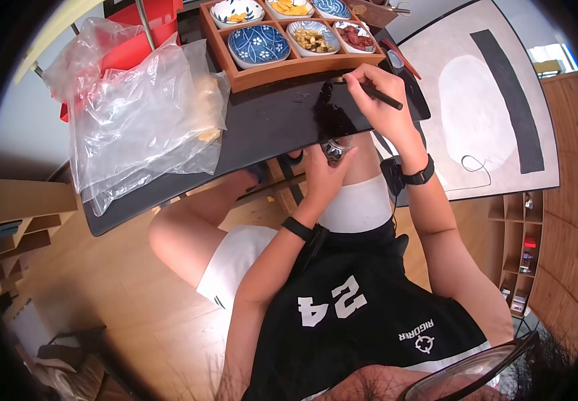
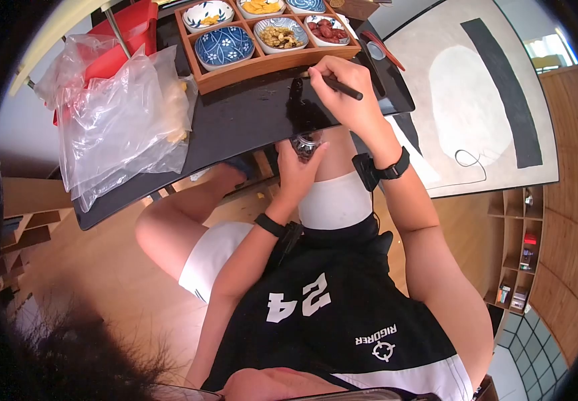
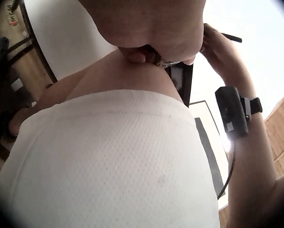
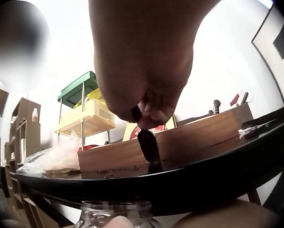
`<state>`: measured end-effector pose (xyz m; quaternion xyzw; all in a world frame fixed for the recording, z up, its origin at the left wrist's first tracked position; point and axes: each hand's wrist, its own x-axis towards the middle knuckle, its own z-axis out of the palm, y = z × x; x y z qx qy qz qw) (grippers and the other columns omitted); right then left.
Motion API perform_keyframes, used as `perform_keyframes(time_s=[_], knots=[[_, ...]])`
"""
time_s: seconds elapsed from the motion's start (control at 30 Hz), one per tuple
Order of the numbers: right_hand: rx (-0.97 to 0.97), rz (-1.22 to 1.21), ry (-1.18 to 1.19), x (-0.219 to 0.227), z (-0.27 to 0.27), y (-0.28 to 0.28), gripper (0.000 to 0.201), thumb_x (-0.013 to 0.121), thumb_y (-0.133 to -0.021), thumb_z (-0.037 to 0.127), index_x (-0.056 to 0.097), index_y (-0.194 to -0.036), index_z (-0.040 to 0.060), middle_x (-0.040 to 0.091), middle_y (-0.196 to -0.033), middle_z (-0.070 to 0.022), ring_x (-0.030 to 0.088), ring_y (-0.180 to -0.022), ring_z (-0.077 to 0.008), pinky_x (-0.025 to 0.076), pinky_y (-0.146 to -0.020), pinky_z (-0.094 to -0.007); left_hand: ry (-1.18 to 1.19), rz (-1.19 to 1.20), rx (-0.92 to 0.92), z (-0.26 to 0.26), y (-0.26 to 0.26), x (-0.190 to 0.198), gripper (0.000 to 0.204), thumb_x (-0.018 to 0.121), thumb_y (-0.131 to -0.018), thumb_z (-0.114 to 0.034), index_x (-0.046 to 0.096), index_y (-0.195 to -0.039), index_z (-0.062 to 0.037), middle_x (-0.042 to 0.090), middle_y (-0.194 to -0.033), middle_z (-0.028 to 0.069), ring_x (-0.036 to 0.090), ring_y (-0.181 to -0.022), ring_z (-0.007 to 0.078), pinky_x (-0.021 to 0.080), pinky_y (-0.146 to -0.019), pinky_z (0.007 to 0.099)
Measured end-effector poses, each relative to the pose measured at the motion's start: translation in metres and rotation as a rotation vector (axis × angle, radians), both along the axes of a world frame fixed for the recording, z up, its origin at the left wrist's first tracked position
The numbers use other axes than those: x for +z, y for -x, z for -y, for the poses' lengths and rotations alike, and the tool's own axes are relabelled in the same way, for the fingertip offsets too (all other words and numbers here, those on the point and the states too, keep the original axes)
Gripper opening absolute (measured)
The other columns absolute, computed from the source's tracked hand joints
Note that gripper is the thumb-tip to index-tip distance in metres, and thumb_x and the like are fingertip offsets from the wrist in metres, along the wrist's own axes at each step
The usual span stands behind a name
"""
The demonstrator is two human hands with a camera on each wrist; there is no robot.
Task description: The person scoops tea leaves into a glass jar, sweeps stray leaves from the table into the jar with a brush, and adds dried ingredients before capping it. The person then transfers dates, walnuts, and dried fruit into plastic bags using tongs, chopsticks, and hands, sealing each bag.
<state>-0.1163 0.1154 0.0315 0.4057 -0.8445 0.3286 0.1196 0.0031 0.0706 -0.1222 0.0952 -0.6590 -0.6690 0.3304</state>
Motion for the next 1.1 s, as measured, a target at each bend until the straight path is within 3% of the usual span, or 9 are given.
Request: perform_keyframes(time_s=[0.07,0.27,0.3,0.43,0.57,0.83,0.9,0.97,1.1], knots=[[0.020,0.066,0.019,-0.004,-0.003,-0.003,0.019,0.071,-0.096,0.013,0.067,-0.089,-0.0044,0.062,-0.070,-0.0082,0.053,-0.060,-0.0114,0.044,-0.057,-0.0267,-0.031,0.016,-0.020,-0.001,0.000,0.001,0.074,0.085,-0.085,-0.022,0.045,-0.137,0.0102,0.060,-0.124,0.0256,0.063,-0.108,0.0377,0.050,-0.095,0.0430],[0.028,0.037,-0.043,-0.008,-0.018,-0.021,0.017,0.070,-0.096,0.010,0.064,-0.086,-0.0032,0.057,-0.070,-0.0075,0.048,-0.060,-0.0115,0.041,-0.056,-0.0274,-0.147,-0.074,-0.030,-0.003,0.002,0.002,0.071,0.086,-0.084,-0.022,0.047,-0.136,0.0093,0.061,-0.123,0.0249,0.063,-0.108,0.0374,0.050,-0.094,0.0437],[0.034,0.032,-0.049,-0.006,-0.018,-0.027,0.017,0.067,-0.094,0.007,0.059,-0.083,-0.0024,0.055,-0.071,-0.0127,0.054,-0.058,-0.0239,0.043,-0.055,-0.0339,-0.143,-0.056,-0.030,-0.004,0.002,0.001,0.070,0.085,-0.084,-0.021,0.048,-0.135,0.0089,0.061,-0.124,0.0249,0.063,-0.109,0.0378,0.049,-0.095,0.0439],[0.032,-0.011,-0.073,-0.008,-0.031,-0.043,0.015,0.067,-0.092,0.003,0.058,-0.082,-0.0022,0.052,-0.071,-0.0126,0.052,-0.057,-0.0248,0.042,-0.055,-0.0344,-0.112,-0.047,-0.016,-0.005,0.004,-0.004,0.068,0.085,-0.085,-0.021,0.049,-0.134,0.0083,0.061,-0.122,0.0249,0.062,-0.111,0.0384,0.048,-0.096,0.0446],[0.038,0.022,-0.120,-0.003,-0.042,-0.062,0.012,0.068,-0.091,0.002,0.060,-0.084,-0.0026,0.053,-0.072,-0.0124,0.053,-0.058,-0.0248,0.043,-0.055,-0.0346,-0.070,-0.048,0.016,-0.003,0.002,-0.001,0.066,0.085,-0.085,-0.021,0.049,-0.132,0.0082,0.061,-0.121,0.0247,0.061,-0.111,0.0384,0.048,-0.095,0.0450],[0.044,0.025,-0.095,-0.001,-0.054,-0.079,0.009,0.069,-0.091,0.001,0.063,-0.086,-0.0031,0.056,-0.073,-0.0117,0.054,-0.058,-0.0235,0.044,-0.055,-0.0333,-0.208,-0.022,-0.075,-0.004,0.005,-0.008,0.065,0.086,-0.083,-0.020,0.050,-0.129,0.0079,0.060,-0.122,0.0244,0.062,-0.109,0.0364,0.048,-0.095,0.0438],[0.050,0.024,-0.088,0.002,-0.055,-0.078,0.009,0.069,-0.091,0.002,0.063,-0.085,-0.0029,0.057,-0.073,-0.0116,0.055,-0.058,-0.0229,0.044,-0.055,-0.0329,-0.197,-0.031,-0.060,-0.006,0.006,-0.010,0.065,0.086,-0.083,-0.020,0.050,-0.129,0.0080,0.060,-0.122,0.0246,0.062,-0.109,0.0369,0.048,-0.095,0.0441],[0.030,0.052,-0.091,0.006,-0.056,-0.074,0.008,0.068,-0.093,0.001,0.066,-0.087,-0.0037,0.062,-0.076,-0.0102,0.059,-0.062,-0.0172,0.048,-0.060,-0.0277,-0.187,-0.039,-0.046,-0.006,0.006,-0.011,0.065,0.086,-0.083,-0.020,0.050,-0.129,0.0080,0.060,-0.122,0.0247,0.062,-0.109,0.0374,0.048,-0.096,0.0444],[-0.038,0.001,-0.072,0.008,-0.047,-0.053,0.010,0.069,-0.094,0.006,0.068,-0.089,-0.0030,0.059,-0.072,-0.0095,0.057,-0.061,-0.0170,0.045,-0.058,-0.0284,-0.153,-0.041,-0.036,-0.005,0.006,-0.013,0.069,0.086,-0.083,-0.021,0.049,-0.133,0.0085,0.059,-0.125,0.0260,0.060,-0.113,0.0398,0.047,-0.098,0.0449]])
